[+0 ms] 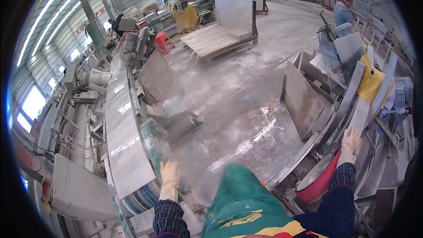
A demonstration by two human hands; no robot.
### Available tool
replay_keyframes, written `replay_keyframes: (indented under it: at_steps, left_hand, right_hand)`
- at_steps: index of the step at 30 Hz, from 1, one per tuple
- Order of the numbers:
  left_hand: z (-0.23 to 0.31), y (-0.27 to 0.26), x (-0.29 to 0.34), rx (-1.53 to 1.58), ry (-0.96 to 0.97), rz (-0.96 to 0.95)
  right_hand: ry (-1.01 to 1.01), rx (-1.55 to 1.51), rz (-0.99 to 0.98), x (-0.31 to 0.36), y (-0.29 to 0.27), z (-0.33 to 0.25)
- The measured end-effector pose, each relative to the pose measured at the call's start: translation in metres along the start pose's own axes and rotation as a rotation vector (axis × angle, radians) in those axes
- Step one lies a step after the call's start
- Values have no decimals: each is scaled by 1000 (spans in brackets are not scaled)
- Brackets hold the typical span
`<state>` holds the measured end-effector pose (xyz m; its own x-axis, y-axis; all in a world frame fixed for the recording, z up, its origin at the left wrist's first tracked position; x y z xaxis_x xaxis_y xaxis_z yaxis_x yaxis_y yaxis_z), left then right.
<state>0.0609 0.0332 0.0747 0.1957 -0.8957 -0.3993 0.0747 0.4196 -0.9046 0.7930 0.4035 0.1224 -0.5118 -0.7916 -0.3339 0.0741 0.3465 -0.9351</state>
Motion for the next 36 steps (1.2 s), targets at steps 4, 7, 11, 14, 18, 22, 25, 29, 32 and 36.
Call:
replay_keyframes:
  at_steps: [4,7,11,14,18,22,25,29,32,36]
  left_hand:
    - [1,1,1,0,35,76]
    - [1,3,1,-4,30,78]
    - [-1,3,2,9,25,111]
    - [-6,8,3,1,-11,53]
    - [-13,15,5,-31,-49,-24]
    - [-12,15,5,-24,-45,-20]
    - [-5,10,4,-21,7,79]
    - [-1,6,1,-31,14,63]
    - [0,4,1,3,9,82]
    - [1,3,0,-4,9,95]
  right_hand:
    - [17,4,10,4,0,0]
    - [14,5,16,6,2,1]
    - [5,-6,21,8,3,2]
    - [-9,-3,32,12,1,2]
    - [-18,1,56,18,-2,1]
    - [-19,-2,84,24,-3,1]
    - [-21,-41,99,27,-5,1]
    - [-23,-45,92,30,-5,1]
    - [-18,-34,74,32,-4,2]
    - [-16,-28,67,35,-1,3]
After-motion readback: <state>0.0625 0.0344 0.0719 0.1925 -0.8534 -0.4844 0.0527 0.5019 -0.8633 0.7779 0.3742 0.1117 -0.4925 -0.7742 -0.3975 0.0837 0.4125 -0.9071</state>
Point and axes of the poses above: each hand's wrist, its own x-axis away from the middle knuckle, its own y-axis out of the palm, z = x × y, the point moved 4 cm from there along -x, towards the middle knuckle, and after that the axes turned 7 degrees about y, right-handed, at the moved point
